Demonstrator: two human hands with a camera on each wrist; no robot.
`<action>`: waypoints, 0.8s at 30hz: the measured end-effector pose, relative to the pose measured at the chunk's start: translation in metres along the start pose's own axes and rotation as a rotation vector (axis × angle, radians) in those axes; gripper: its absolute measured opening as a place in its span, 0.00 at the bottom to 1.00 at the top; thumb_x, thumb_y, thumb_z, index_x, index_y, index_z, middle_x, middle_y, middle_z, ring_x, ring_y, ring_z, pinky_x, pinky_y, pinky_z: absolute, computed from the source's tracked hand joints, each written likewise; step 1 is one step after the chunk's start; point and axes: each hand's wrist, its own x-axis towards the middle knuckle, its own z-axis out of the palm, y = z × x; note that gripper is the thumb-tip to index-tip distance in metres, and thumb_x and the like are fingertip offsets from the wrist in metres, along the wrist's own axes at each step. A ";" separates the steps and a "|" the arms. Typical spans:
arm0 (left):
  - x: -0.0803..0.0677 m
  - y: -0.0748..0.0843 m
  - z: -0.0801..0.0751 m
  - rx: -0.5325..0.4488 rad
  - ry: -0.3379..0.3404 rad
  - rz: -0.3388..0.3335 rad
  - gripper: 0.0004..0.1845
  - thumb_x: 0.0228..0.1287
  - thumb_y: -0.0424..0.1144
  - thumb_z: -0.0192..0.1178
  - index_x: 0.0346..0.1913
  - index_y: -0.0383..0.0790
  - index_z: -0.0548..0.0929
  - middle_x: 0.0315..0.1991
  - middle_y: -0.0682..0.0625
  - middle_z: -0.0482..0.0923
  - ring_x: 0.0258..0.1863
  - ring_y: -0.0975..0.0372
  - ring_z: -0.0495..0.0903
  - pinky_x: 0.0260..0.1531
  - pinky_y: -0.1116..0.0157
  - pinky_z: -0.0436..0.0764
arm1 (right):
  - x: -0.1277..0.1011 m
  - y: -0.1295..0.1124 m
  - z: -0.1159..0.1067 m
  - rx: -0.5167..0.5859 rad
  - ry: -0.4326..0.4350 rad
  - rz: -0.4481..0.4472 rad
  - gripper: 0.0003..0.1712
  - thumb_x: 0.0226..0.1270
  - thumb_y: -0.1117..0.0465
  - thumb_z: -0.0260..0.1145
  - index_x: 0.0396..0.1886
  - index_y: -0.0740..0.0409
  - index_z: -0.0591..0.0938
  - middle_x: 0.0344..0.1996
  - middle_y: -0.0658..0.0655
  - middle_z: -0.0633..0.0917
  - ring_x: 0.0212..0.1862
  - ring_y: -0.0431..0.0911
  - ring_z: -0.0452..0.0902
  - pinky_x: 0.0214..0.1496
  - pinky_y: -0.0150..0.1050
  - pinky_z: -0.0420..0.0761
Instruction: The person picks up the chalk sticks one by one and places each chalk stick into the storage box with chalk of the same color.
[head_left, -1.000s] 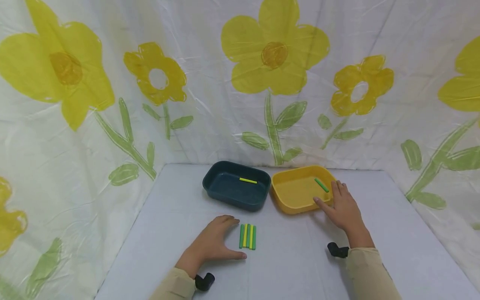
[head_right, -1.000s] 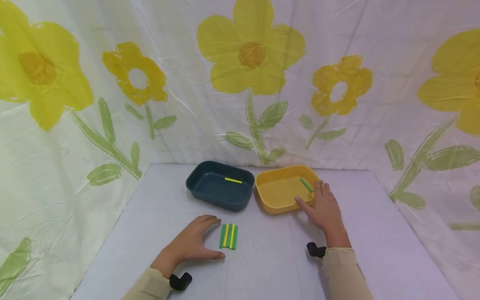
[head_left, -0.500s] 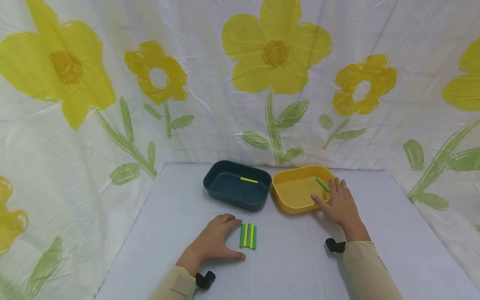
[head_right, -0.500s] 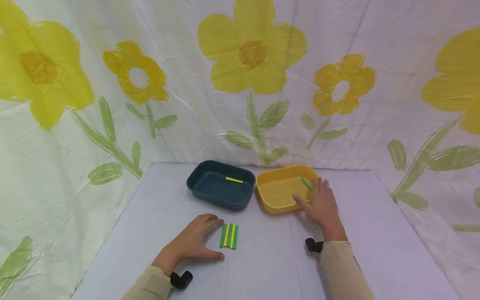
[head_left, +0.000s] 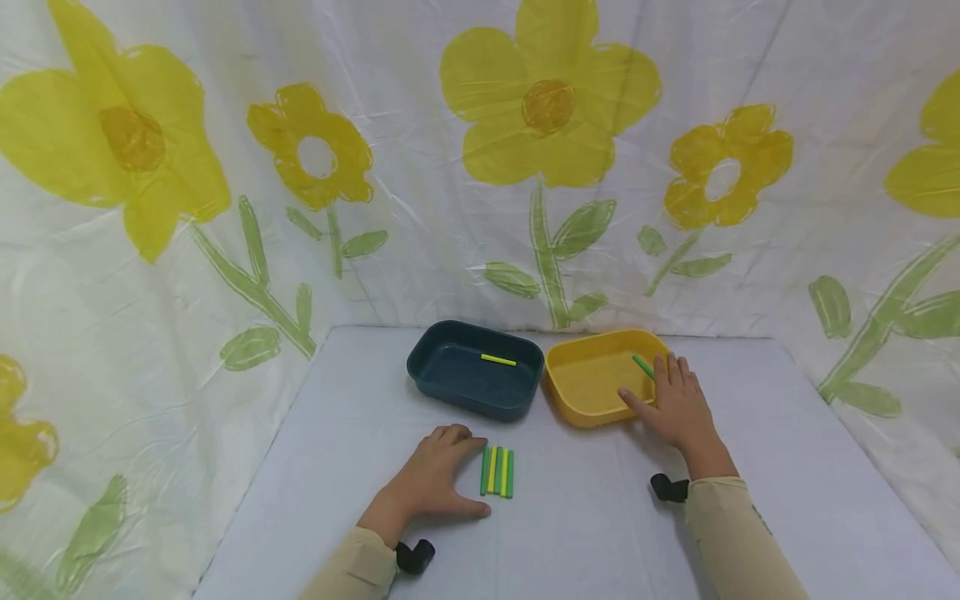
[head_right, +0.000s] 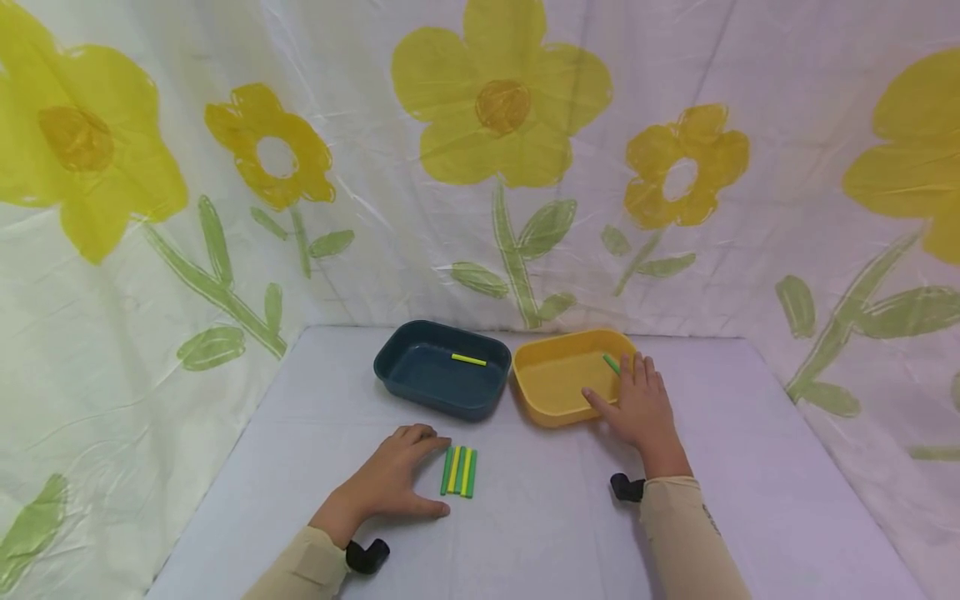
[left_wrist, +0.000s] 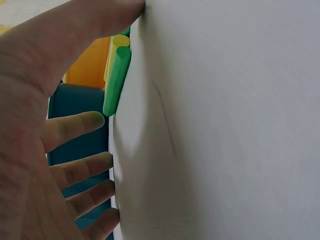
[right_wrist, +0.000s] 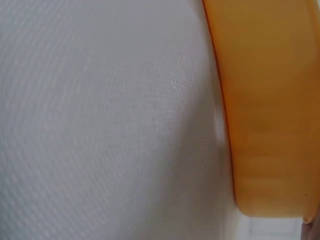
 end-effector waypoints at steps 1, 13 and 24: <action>0.001 0.000 0.000 0.005 0.003 0.003 0.52 0.47 0.73 0.76 0.75 0.53 0.77 0.66 0.51 0.75 0.69 0.53 0.70 0.71 0.45 0.74 | 0.000 0.000 0.000 0.001 0.000 0.000 0.69 0.74 0.20 0.49 0.85 0.74 0.42 0.83 0.79 0.40 0.84 0.76 0.32 0.84 0.72 0.39; 0.005 0.001 -0.001 0.010 0.006 -0.002 0.43 0.53 0.66 0.76 0.71 0.53 0.81 0.65 0.50 0.74 0.68 0.52 0.70 0.67 0.44 0.74 | 0.001 0.001 0.001 0.005 0.009 0.003 0.70 0.73 0.20 0.50 0.84 0.76 0.41 0.84 0.79 0.39 0.84 0.75 0.32 0.84 0.71 0.39; 0.005 0.003 -0.007 -0.018 0.009 -0.013 0.40 0.53 0.65 0.77 0.67 0.51 0.84 0.63 0.51 0.76 0.66 0.53 0.71 0.66 0.46 0.76 | 0.000 0.001 0.002 0.007 0.020 0.000 0.70 0.73 0.21 0.51 0.84 0.76 0.41 0.84 0.79 0.41 0.84 0.75 0.33 0.84 0.71 0.41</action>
